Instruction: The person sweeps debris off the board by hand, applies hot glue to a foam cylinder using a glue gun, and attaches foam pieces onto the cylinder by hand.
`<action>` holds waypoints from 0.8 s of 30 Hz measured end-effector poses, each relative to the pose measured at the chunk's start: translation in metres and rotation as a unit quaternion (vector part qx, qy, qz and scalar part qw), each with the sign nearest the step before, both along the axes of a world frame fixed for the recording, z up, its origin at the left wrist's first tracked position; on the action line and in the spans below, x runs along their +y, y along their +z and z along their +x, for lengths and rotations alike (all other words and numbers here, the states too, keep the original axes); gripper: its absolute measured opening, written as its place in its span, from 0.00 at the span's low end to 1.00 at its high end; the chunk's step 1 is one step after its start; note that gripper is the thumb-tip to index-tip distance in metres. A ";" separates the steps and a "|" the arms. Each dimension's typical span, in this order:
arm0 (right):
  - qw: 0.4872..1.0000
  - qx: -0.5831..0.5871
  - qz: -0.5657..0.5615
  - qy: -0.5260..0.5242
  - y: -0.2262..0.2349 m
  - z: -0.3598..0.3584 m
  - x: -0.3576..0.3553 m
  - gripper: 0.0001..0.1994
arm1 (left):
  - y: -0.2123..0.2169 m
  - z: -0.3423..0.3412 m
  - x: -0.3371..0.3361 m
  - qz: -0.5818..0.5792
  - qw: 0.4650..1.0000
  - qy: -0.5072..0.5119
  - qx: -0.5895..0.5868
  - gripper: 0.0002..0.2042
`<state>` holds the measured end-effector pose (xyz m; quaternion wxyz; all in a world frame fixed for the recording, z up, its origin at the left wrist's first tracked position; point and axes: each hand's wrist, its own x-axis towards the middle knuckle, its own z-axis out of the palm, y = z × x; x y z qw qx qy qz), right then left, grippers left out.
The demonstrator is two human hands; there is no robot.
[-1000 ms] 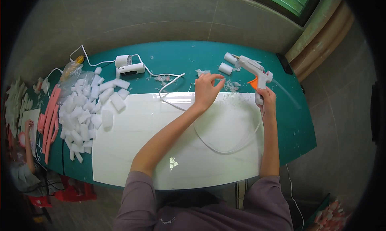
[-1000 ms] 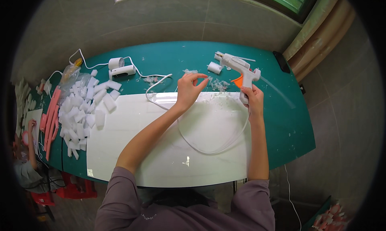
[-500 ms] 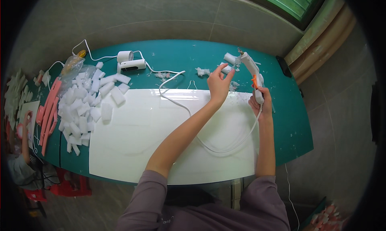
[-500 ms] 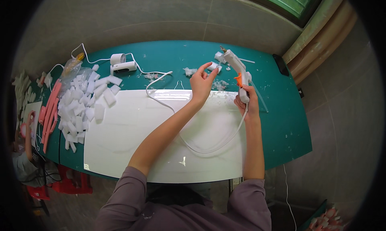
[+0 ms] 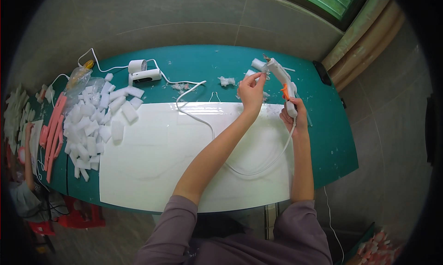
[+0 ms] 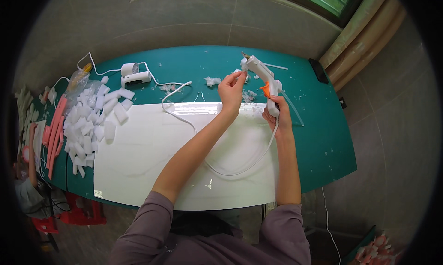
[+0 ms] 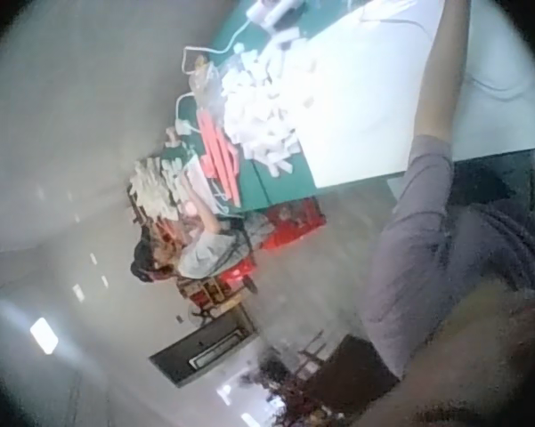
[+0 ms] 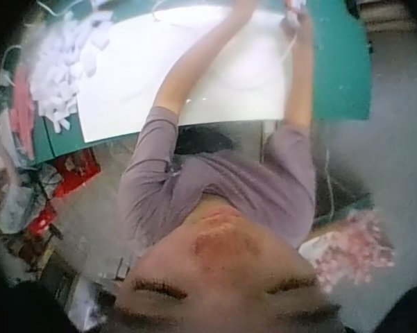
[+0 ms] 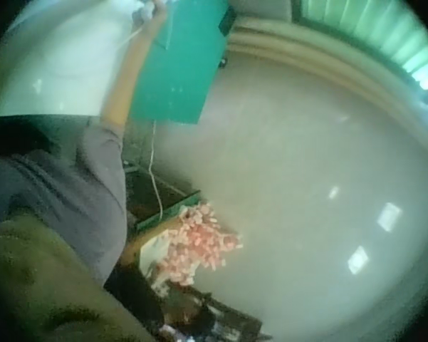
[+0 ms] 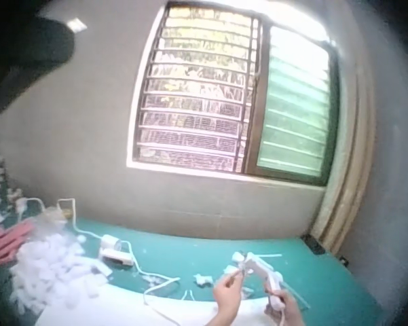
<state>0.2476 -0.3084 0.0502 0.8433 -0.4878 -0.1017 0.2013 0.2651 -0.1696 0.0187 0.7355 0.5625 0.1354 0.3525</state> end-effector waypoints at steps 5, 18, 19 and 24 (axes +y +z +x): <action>0.999 -0.002 0.001 -0.034 -0.007 0.002 0.000 0.11 | 0.000 -0.010 0.003 0.069 0.996 0.061 0.012 0.07; 0.967 -0.033 -0.043 -0.248 0.006 0.004 -0.013 0.11 | -0.012 -0.020 0.086 0.462 0.875 0.115 0.090 0.03; 0.963 -0.030 -0.042 -0.263 0.001 0.011 -0.022 0.11 | -0.013 -0.021 0.096 0.532 0.834 0.110 0.097 0.02; 0.952 -0.024 -0.038 -0.302 0.004 0.015 -0.025 0.11 | -0.020 -0.020 0.118 0.677 0.734 0.002 0.049 0.03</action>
